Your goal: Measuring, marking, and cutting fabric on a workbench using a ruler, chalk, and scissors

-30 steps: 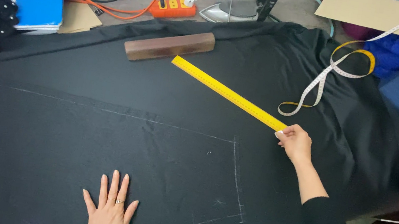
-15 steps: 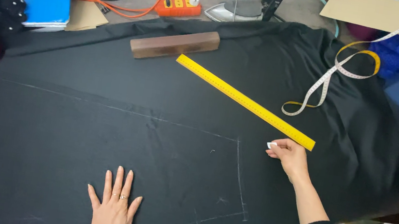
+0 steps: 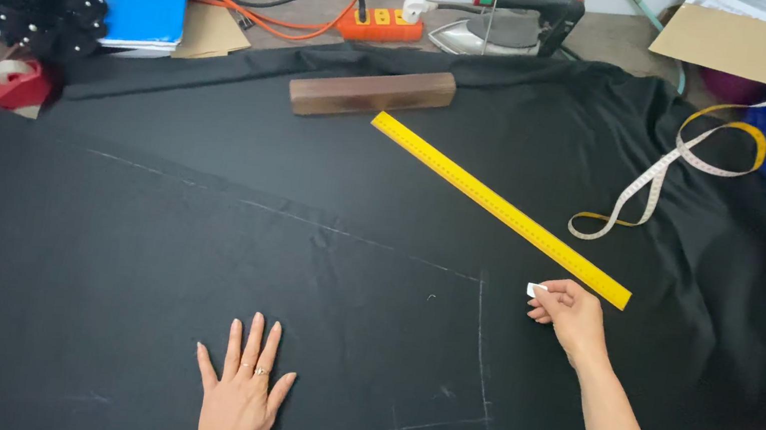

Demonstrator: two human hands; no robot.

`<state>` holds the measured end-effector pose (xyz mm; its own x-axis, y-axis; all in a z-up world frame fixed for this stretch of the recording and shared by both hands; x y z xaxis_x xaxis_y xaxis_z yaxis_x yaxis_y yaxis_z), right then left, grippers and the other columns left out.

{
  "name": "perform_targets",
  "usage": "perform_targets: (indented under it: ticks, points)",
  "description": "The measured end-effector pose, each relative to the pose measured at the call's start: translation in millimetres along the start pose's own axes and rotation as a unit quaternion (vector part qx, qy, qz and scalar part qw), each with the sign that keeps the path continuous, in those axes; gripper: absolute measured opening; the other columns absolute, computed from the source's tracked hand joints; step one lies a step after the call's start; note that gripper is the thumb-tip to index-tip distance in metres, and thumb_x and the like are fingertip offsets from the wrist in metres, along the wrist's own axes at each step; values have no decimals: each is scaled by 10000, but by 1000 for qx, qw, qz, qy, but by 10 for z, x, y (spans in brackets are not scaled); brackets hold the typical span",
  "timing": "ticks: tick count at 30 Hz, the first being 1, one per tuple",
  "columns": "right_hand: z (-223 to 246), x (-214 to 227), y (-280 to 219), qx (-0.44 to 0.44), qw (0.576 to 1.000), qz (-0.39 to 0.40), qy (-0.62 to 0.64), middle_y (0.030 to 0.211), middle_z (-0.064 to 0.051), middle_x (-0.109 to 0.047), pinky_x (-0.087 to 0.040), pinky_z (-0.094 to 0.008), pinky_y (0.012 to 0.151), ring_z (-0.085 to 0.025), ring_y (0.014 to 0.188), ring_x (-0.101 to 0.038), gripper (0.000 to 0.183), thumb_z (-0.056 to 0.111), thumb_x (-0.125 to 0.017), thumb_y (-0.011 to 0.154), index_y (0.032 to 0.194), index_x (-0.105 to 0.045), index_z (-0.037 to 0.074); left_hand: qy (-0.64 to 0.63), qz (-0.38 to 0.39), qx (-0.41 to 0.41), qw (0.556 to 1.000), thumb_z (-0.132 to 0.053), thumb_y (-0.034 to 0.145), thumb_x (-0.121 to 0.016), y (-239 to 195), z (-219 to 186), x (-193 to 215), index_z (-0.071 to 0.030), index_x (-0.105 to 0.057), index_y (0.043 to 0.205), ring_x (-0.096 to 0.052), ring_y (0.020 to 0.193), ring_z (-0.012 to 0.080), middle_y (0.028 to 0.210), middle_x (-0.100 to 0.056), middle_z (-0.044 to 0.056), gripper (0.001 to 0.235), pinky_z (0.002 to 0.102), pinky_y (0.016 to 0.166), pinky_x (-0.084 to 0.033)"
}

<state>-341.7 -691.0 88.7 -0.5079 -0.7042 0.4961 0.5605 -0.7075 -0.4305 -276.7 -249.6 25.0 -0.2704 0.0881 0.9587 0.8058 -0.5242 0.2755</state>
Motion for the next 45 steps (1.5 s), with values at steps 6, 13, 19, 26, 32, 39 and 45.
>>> perform_targets:
  ticks: [6, 13, 19, 26, 32, 39, 45]
  points:
    - [-184, -69, 150, 22, 999, 29, 38, 872, -158, -685, -502, -274, 642, -197, 715, -651, 133, 93, -629, 926, 1034, -638, 15, 6, 3, -3, 1000, -599, 897, -301, 1, 5, 5, -242, -190, 1530, -151, 1493, 260, 1607, -186, 1, 736, 622, 1128, -147]
    - [140, -96, -175, -26, 999, 14, -36, 985, -147, -701, -529, -295, 731, -212, 812, -673, 170, 103, -599, 953, 1096, -665, 40, 5, -18, -1, 1000, -586, 883, -359, 26, -9, 87, -236, -237, 1517, -210, 1481, 258, 1596, -231, 6, 735, 624, 1115, -211]
    - [91, -249, -119, 31, 999, 40, -10, 910, -119, -669, -507, -309, 695, -196, 766, -635, 140, 111, -614, 935, 1036, -681, 41, 12, 1, -1, 1000, -607, 888, -355, 33, -4, 68, -245, -231, 1518, -204, 1470, 257, 1590, -228, -7, 737, 625, 1099, -190]
    - [218, -613, -232, 52, 994, 91, 21, 818, -177, -692, -518, -309, 645, -220, 681, -645, 141, 78, -634, 917, 1010, -678, -17, 6, -22, 0, 1000, -599, 879, -406, 39, -12, 76, -224, -254, 1507, -205, 1463, 251, 1587, -230, -7, 747, 624, 1104, -169]
    - [318, -963, -340, 52, 985, 159, 35, 846, -197, -699, -530, -314, 652, -234, 698, -655, 145, 65, -628, 910, 1009, -669, -32, 7, -37, -2, 999, -604, 885, -419, 48, -12, 128, -212, -262, 1505, -187, 1469, 263, 1592, -220, 11, 749, 614, 1107, -166]
    - [451, -1136, -475, 32, 979, 193, -54, 887, -171, -721, -526, -310, 684, -217, 733, -656, 171, 109, -603, 938, 1019, -700, -6, 16, -55, -6, 998, -601, 903, -408, 64, -9, 226, -198, -248, 1513, -194, 1466, 276, 1585, -231, 25, 748, 603, 1117, -170]
    - [282, -1185, -333, 39, 975, 200, -83, 830, -151, -712, -505, -305, 736, -201, 758, -656, 190, 133, -595, 934, 988, -722, 2, 16, -64, 0, 998, -611, 897, -414, 58, -2, 223, -203, -240, 1516, -183, 1472, 267, 1593, -216, 19, 761, 592, 1135, -149]
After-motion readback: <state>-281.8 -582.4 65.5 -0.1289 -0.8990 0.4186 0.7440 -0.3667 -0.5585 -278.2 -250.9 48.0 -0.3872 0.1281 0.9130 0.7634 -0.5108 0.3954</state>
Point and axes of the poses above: each hand's wrist, its own y-axis towards the middle knuckle, its own x-axis out of the back of the hand, z = x × y, the point moved 4 cm from there along y, towards the middle knuckle
